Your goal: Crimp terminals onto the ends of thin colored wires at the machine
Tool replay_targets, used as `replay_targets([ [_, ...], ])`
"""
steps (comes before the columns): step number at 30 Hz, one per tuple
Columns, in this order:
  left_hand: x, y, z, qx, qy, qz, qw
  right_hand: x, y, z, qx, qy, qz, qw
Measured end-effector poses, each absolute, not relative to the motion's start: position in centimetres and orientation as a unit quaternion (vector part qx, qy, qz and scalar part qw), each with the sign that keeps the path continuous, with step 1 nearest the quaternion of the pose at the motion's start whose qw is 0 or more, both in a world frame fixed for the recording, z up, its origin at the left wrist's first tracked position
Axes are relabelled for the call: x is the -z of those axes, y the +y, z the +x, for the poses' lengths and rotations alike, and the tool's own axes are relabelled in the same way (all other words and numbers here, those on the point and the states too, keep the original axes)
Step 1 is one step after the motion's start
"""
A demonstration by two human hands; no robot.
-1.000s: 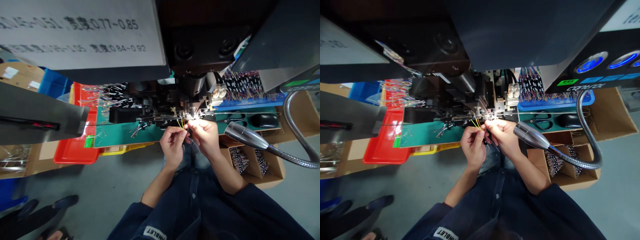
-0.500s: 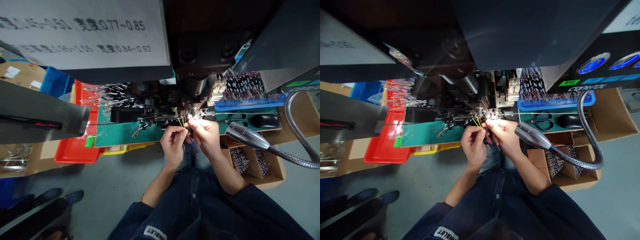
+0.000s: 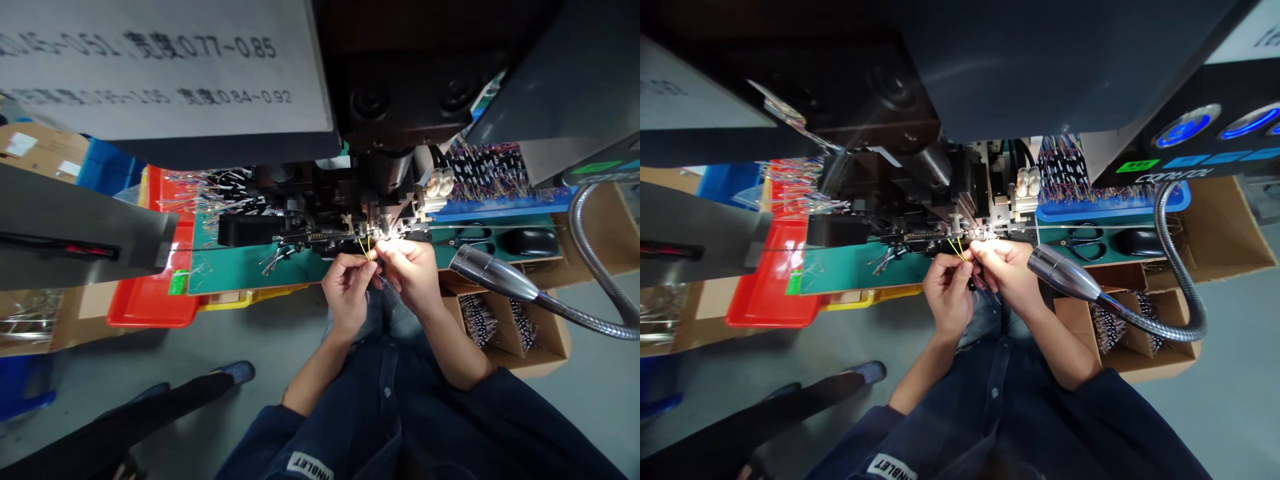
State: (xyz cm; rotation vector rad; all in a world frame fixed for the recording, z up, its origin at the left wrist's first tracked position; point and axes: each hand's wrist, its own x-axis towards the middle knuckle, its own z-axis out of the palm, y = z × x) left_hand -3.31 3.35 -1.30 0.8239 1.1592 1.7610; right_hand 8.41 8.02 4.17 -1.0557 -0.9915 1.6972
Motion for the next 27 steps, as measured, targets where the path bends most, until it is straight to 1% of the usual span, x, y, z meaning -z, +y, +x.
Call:
replay_targets([
  [7,1.0,3.5,-3.3,-0.710,0.462,0.330,0.417,-3.5,7.9,8.2,-0.671,-0.394,-0.444,0.443],
  [12,1.0,3.5,-3.4,-0.708,0.465,0.328,0.418,-3.3,7.8,8.2,-0.678,-0.385,-0.429,0.457],
  [21,0.9,3.4,-3.2,-0.686,0.467,0.329,0.451,-4.4,7.8,8.6,-0.640,-0.441,-0.448,0.443],
  [27,0.9,3.3,-3.4,-0.685,0.485,0.324,0.437,-3.4,7.9,8.6,-0.633,-0.420,-0.466,0.453],
])
